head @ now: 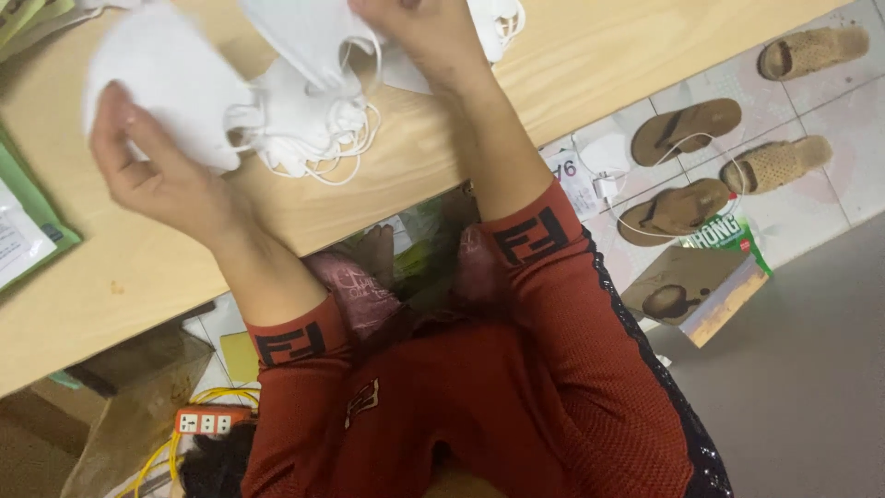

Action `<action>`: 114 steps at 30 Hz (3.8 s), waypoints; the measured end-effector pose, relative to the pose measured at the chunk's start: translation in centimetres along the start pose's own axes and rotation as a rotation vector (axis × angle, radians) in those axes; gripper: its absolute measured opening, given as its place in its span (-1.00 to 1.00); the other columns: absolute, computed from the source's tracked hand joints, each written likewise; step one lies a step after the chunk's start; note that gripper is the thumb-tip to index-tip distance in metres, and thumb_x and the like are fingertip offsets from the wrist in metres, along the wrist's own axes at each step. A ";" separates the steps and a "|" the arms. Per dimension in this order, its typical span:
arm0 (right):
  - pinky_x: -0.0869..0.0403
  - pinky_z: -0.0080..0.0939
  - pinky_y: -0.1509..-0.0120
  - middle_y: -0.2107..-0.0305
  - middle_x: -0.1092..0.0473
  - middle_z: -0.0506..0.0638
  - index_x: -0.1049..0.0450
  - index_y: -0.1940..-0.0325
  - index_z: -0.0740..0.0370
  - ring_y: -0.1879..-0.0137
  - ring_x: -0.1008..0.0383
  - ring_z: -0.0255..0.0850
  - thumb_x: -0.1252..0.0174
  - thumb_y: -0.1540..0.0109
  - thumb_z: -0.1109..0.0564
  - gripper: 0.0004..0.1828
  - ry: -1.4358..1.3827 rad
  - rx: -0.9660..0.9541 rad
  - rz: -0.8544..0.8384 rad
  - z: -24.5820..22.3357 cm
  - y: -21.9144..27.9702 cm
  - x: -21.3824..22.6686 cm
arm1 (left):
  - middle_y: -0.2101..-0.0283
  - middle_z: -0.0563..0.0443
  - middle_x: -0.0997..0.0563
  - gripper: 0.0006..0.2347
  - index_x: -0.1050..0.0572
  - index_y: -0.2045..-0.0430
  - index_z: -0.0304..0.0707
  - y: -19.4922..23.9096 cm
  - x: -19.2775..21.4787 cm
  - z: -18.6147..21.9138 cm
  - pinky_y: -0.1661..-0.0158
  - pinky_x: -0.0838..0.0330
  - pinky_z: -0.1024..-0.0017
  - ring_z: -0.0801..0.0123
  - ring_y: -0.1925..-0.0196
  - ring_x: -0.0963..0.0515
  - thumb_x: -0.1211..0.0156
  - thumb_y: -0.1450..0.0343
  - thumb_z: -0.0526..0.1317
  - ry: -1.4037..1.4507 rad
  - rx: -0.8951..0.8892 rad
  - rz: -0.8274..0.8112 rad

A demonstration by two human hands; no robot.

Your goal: Sorting, straightening, and stacking white cloth face masks on a wooden table.

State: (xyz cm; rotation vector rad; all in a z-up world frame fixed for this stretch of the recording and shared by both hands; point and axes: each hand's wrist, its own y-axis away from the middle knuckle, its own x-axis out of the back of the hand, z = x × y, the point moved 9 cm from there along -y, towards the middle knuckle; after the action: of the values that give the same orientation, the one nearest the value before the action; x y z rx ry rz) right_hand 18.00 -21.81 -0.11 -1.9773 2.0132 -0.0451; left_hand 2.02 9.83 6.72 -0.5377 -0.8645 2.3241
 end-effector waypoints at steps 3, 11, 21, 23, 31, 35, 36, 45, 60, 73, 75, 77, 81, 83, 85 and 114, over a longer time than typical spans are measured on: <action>-0.47 -0.26 -0.03 0.27 -0.54 -0.16 -0.53 0.19 -0.01 0.11 -0.50 -0.34 -0.45 -0.15 -0.12 -0.69 0.090 -0.030 -0.135 -2.0 1.6 -2.8 | 0.15 -0.23 -0.65 -0.59 -0.58 0.16 -0.48 0.5 -2.9 2.5 -0.07 -0.49 0.24 0.11 0.02 -0.61 0.01 -0.57 0.01 0.017 0.102 -0.183; -0.49 -0.47 0.24 0.36 -0.55 -0.16 -0.63 0.13 0.02 0.35 -0.39 -0.46 -0.37 -0.21 0.06 -0.84 0.259 0.120 -0.230 -1.4 3.4 -7.6 | 0.15 -0.15 -0.63 -0.79 -0.55 0.15 -0.45 1.9 -4.9 1.1 0.01 -0.54 0.27 0.27 0.06 -0.58 -0.16 -0.56 -0.20 0.076 0.135 -0.356; -0.39 0.16 0.30 0.34 -0.42 0.04 -0.36 0.16 0.11 0.16 -0.42 0.14 -0.38 -0.19 -0.15 -0.58 1.152 0.115 -0.381 2.5 2.9 -7.4 | -0.38 -0.02 -0.47 -0.68 -0.40 -0.31 -0.21 1.1 -0.9 -0.1 -0.54 -0.27 0.18 0.24 -0.48 -0.44 -0.24 -0.64 -0.32 -0.007 0.005 -0.096; -0.44 0.06 0.20 0.36 -0.50 -0.10 -0.42 -0.19 0.14 0.13 -0.47 0.03 -0.31 -0.19 0.08 -0.51 1.028 0.156 -0.309 2.5 2.6 -7.0 | 0.05 -0.10 -0.64 -0.87 -0.59 0.11 -0.34 0.7 -1.4 1.0 -0.16 -0.50 0.27 0.22 -0.06 -0.61 -0.17 -0.53 -0.33 -0.043 -0.002 -0.097; -0.46 -0.35 0.42 0.52 -0.44 -0.18 -0.57 0.35 0.11 0.43 -0.38 -0.43 -0.38 -0.19 0.16 -0.91 0.211 0.141 0.014 -1.6 0.6 -1.7 | -0.03 -0.10 -0.59 -0.84 -0.57 0.02 -0.31 0.4 -0.1 0.6 -0.25 -0.44 0.25 0.22 -0.17 -0.56 -0.14 -0.57 -0.32 -0.085 0.028 0.011; -0.53 -0.24 0.48 0.23 -0.52 -0.01 -0.59 0.06 0.19 0.22 -0.53 -0.21 -0.43 -0.25 0.22 -0.79 -0.398 -0.100 -0.116 -0.7 1.3 -2.4 | -0.01 -0.17 -0.63 -0.78 -0.56 0.05 -0.38 0.5 -1.2 1.1 -0.21 -0.46 0.27 0.20 -0.14 -0.58 -0.12 -0.58 -0.18 -0.037 0.078 -0.067; -0.53 -0.24 0.48 0.23 -0.52 -0.01 -0.59 0.06 0.19 0.22 -0.53 -0.21 -0.43 -0.25 0.22 -0.79 -0.398 -0.099 -0.117 -1.0 1.7 -3.2 | -0.01 -0.17 -0.63 -0.78 -0.56 0.05 -0.38 0.5 -1.3 1.3 -0.21 -0.46 0.27 0.20 -0.14 -0.58 -0.12 -0.58 -0.18 -0.036 0.076 -0.067; -0.54 -0.45 0.46 0.47 -0.52 -0.07 -0.54 0.17 0.21 0.51 -0.53 -0.37 -0.26 -0.30 -0.02 -0.76 0.073 -0.096 -0.420 0.2 4.2 -8.7 | 0.08 -0.21 -0.66 -0.77 -0.55 0.09 -0.43 1.5 -3.6 0.5 -0.04 -0.59 0.22 0.16 -0.01 -0.63 -0.20 -0.54 -0.18 0.126 0.214 -0.255; -0.43 -0.02 0.21 0.38 -0.52 -0.11 -0.57 0.09 0.06 0.23 -0.52 -0.06 -0.28 -0.14 0.02 -0.73 0.970 0.115 -0.335 4.0 2.3 -6.5 | -0.06 -0.22 -0.53 -0.87 -0.59 0.14 -0.42 0.7 -1.8 2.2 -0.27 -0.46 0.11 0.06 -0.21 -0.53 -0.09 -0.55 -0.37 -0.079 -0.038 -0.138; -0.60 -0.42 0.12 0.28 -0.58 -0.03 -0.61 0.07 0.21 0.24 -0.54 -0.35 -0.43 -0.21 0.28 -0.77 0.059 0.075 -0.249 -1.9 3.0 -6.4 | 0.02 -0.21 -0.56 -0.81 -0.51 0.18 -0.47 1.0 -3.1 1.2 -0.17 -0.44 0.22 0.13 -0.12 -0.50 -0.09 -0.57 -0.23 -0.061 0.028 -0.258; -0.63 -0.40 0.19 0.29 -0.57 -0.01 -0.60 0.10 0.22 0.26 -0.55 -0.33 -0.40 -0.21 0.32 -0.79 0.018 0.079 -0.305 -2.2 4.1 -8.0 | 0.01 -0.20 -0.53 -0.88 -0.47 0.30 -0.44 1.5 -3.9 1.1 -0.17 -0.39 0.24 0.11 -0.10 -0.51 -0.17 -0.54 -0.31 -0.026 0.063 -0.324; -0.48 -0.49 0.20 0.35 -0.57 -0.16 -0.64 0.12 0.11 0.32 -0.43 -0.47 -0.40 -0.23 0.19 -0.85 0.150 0.081 -0.325 -2.1 4.4 -8.8 | 0.04 -0.17 -0.59 -0.83 -0.56 0.19 -0.47 1.5 -3.8 1.7 -0.12 -0.48 0.21 0.13 -0.07 -0.56 -0.17 -0.54 -0.26 -0.027 0.073 -0.281; -0.54 -0.34 0.09 0.20 -0.59 -0.12 -0.57 0.00 0.06 0.25 -0.58 -0.35 -0.34 -0.25 -0.07 -0.70 0.479 0.252 -0.281 -1.0 3.3 -6.9 | -0.04 -0.12 -0.56 -0.84 -0.51 0.01 -0.33 1.1 -2.2 0.6 -0.22 -0.45 0.20 0.16 -0.15 -0.55 -0.18 -0.56 -0.30 0.029 0.055 -0.200; -0.51 -0.14 -0.04 -0.02 -0.44 0.05 -0.46 -0.24 0.14 0.14 -0.56 -0.11 -0.45 -0.20 -0.03 -0.42 0.800 0.213 -0.439 2.0 3.2 -7.3 | -0.24 -0.09 -0.52 -0.74 -0.43 -0.19 -0.23 1.0 -1.2 0.6 -0.41 -0.32 0.21 0.19 -0.34 -0.49 -0.19 -0.60 -0.29 -0.046 0.028 -0.144; -0.45 0.01 -0.07 0.01 -0.42 0.11 -0.43 -0.27 0.11 0.01 -0.46 0.05 -0.41 -0.20 -0.05 -0.40 0.957 0.174 -0.501 3.2 3.4 -7.8 | -0.33 -0.01 -0.47 -0.70 -0.38 -0.28 -0.17 1.3 -0.8 0.4 -0.47 -0.33 0.16 0.16 -0.41 -0.49 -0.18 -0.64 -0.29 -0.013 0.015 -0.126; -0.42 -0.44 0.14 0.34 -0.47 -0.10 -0.56 0.14 0.18 0.24 -0.45 -0.39 -0.24 -0.30 0.29 -0.92 0.125 0.208 -0.437 -4.1 4.6 -8.4 | 0.01 -0.27 -0.56 -0.62 -0.57 0.29 -0.48 1.2 -3.7 1.6 -0.19 -0.37 0.24 0.15 -0.16 -0.52 0.04 -0.59 -0.04 -0.058 0.120 -0.309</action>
State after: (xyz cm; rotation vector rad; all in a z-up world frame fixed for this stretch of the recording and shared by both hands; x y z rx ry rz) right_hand 12.46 -14.16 4.33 -2.2769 1.5307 -0.4667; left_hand 3.45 5.99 7.62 -0.2652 -0.7690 2.0991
